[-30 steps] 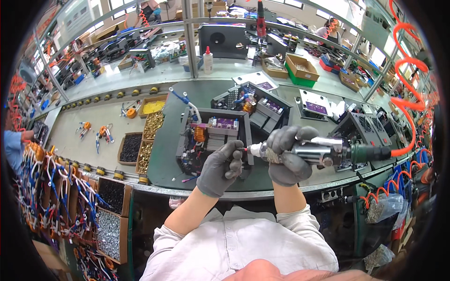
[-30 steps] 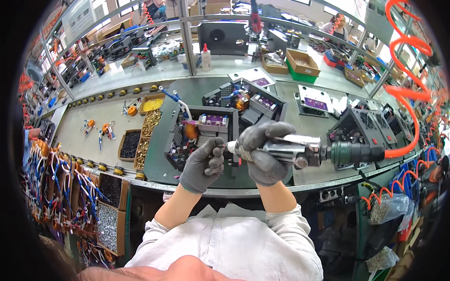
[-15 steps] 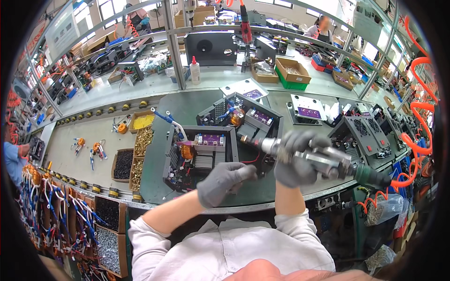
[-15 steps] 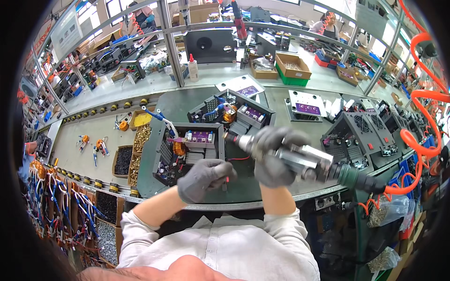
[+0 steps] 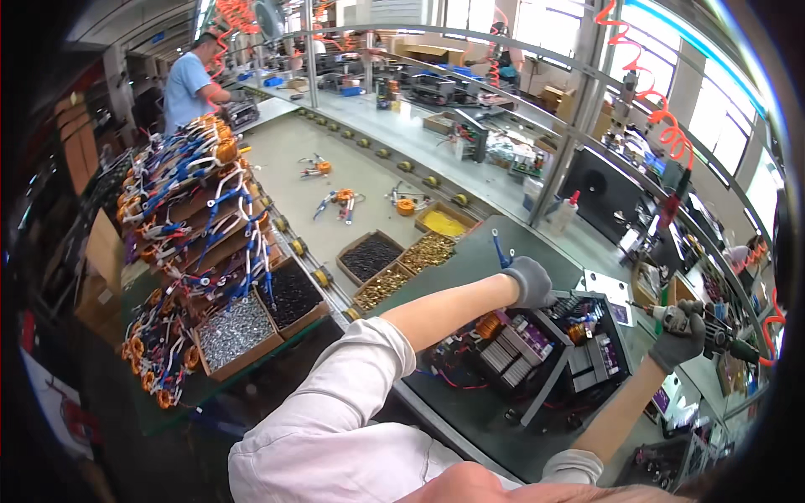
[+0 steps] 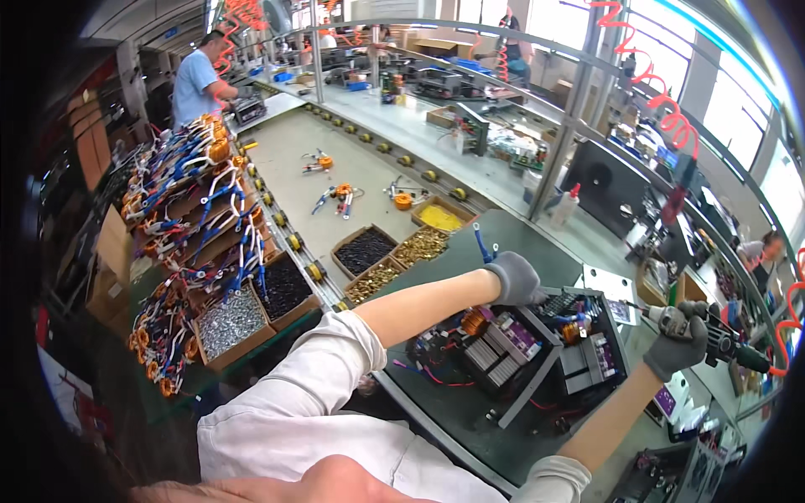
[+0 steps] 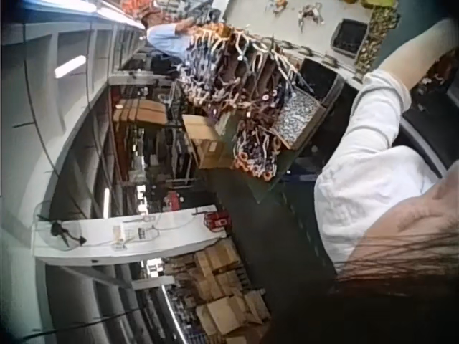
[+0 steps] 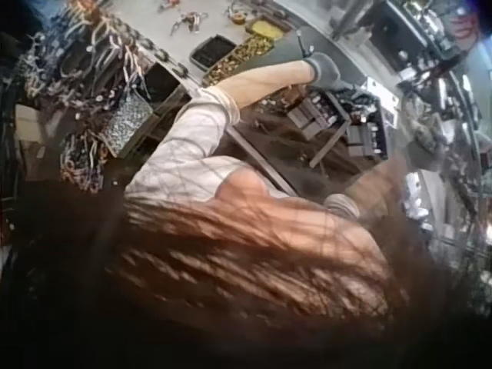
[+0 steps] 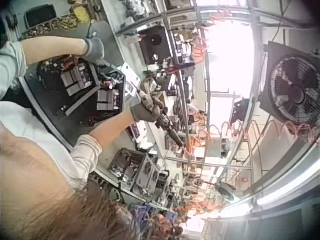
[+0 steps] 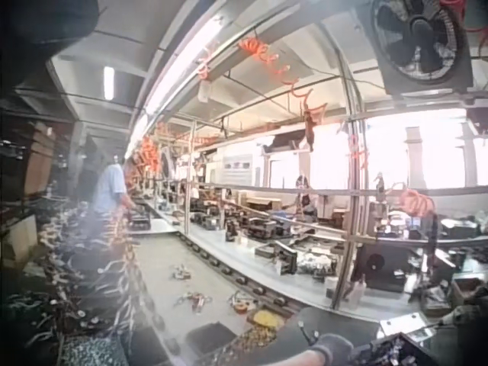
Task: The person assembles electronic components into a metal enclosure using a pneumatic screwdriver. They place copper coils and circuit boards inside the case, secure them with screws, and connect wiring. The person handles multiple units sequentially on a factory workbench.
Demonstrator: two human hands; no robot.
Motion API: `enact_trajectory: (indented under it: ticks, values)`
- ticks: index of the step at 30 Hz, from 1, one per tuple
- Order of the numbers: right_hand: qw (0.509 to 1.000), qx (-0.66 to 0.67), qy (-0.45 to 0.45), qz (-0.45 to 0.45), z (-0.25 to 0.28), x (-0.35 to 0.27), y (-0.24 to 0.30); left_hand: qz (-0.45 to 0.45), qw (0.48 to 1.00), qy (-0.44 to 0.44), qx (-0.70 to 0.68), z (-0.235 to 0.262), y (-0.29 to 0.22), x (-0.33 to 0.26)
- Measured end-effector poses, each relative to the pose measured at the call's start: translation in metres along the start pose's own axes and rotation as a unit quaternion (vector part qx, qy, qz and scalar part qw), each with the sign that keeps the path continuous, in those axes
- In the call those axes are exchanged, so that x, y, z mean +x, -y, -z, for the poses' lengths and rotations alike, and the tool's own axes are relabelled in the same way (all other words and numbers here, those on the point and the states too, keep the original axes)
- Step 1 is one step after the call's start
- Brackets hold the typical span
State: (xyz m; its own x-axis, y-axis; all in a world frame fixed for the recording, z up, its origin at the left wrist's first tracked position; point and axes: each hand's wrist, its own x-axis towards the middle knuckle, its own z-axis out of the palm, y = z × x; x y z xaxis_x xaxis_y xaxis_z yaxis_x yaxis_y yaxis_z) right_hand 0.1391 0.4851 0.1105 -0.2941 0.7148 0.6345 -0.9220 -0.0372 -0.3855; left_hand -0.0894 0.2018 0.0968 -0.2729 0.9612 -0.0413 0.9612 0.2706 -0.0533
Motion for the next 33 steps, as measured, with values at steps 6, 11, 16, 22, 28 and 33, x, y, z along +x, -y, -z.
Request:
enact_trajectory:
  ticks: [6, 11, 16, 22, 28, 33]
  values:
    - [0.996, 0.020, 0.023, -0.089, 0.017, -0.007, 0.002, 0.005, 0.998, 0.021, -0.064, -0.003, 0.004, 0.006]
    - [0.990, -0.090, -0.105, -0.024, -0.022, -0.029, -0.017, 0.023, 0.983, 0.049, -0.174, -0.011, 0.000, 0.022]
    - [0.990, -0.079, -0.113, -0.007, -0.040, -0.028, -0.016, 0.017, 0.985, 0.063, -0.159, -0.005, -0.037, 0.020]
    - [0.976, -0.151, -0.142, -0.071, -0.034, -0.031, -0.004, -0.064, 0.988, 0.071, -0.119, -0.003, -0.042, 0.019]
    - [0.961, -0.189, -0.163, -0.119, -0.032, -0.029, -0.009, -0.109, 0.990, -0.083, 0.037, 0.022, -0.040, 0.079]
    - [0.959, -0.208, -0.158, -0.109, -0.033, -0.035, -0.029, -0.231, 0.967, -0.095, 0.055, -0.002, -0.063, 0.137]
